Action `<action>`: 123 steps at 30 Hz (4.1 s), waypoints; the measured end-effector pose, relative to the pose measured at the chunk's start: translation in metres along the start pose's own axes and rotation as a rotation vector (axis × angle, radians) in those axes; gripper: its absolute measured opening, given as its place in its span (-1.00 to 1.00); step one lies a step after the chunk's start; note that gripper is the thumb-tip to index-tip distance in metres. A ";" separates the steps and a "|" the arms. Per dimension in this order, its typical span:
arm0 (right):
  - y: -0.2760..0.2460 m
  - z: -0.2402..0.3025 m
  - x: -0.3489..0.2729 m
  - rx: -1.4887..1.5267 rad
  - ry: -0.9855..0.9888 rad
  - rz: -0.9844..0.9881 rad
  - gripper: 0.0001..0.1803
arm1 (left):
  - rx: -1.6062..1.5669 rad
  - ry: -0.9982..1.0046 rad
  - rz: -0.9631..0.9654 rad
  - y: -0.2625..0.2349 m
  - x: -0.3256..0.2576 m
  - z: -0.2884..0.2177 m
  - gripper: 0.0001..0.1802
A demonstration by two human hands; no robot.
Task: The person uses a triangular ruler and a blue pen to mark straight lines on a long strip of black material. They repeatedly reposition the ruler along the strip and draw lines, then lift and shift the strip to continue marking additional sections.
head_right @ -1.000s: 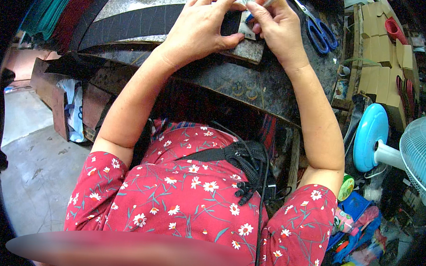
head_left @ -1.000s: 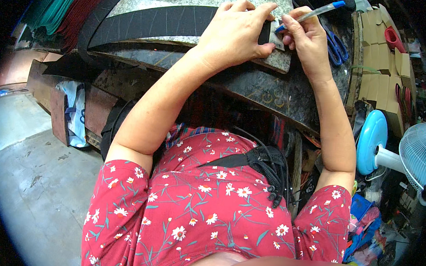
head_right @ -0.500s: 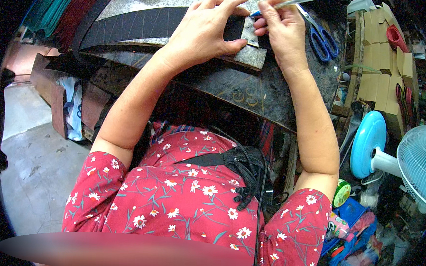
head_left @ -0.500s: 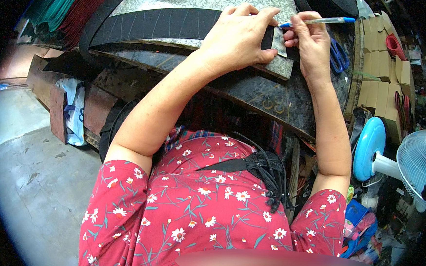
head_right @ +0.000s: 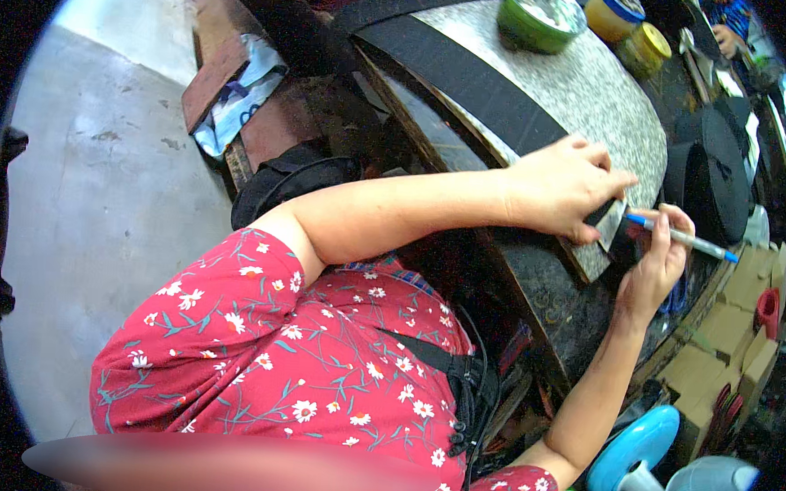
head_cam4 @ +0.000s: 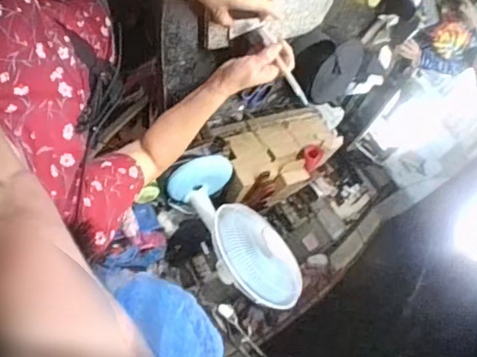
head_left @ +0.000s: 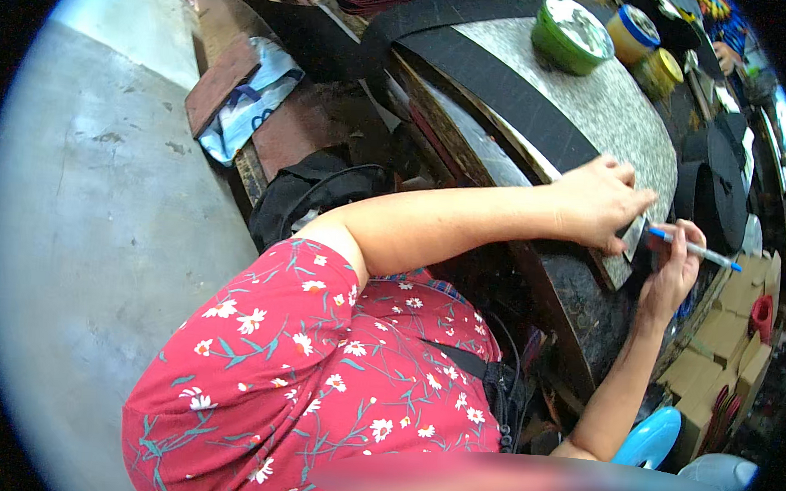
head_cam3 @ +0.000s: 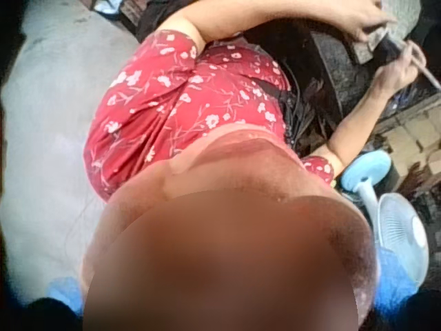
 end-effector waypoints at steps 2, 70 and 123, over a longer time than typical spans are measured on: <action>0.001 0.006 -0.003 -0.157 -0.098 0.095 -0.81 | 0.023 0.015 -0.017 0.003 -0.001 0.000 -0.03; -0.007 0.016 -0.027 -1.073 -0.484 0.297 -0.63 | 0.681 -0.291 -0.339 -0.113 -0.129 0.140 -0.77; 0.014 0.031 -0.034 -1.168 -0.722 0.294 -0.72 | 0.514 -0.046 -0.211 -0.075 -0.102 0.062 -0.74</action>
Point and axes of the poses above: each hand's wrist, its own x-axis towards the middle knuckle, its own y-axis out of the palm, z = x × y, the point moved 1 cm from there along x, towards the middle knuckle, and after that the axes turned 15 degrees about x, right-handed, at the moved point
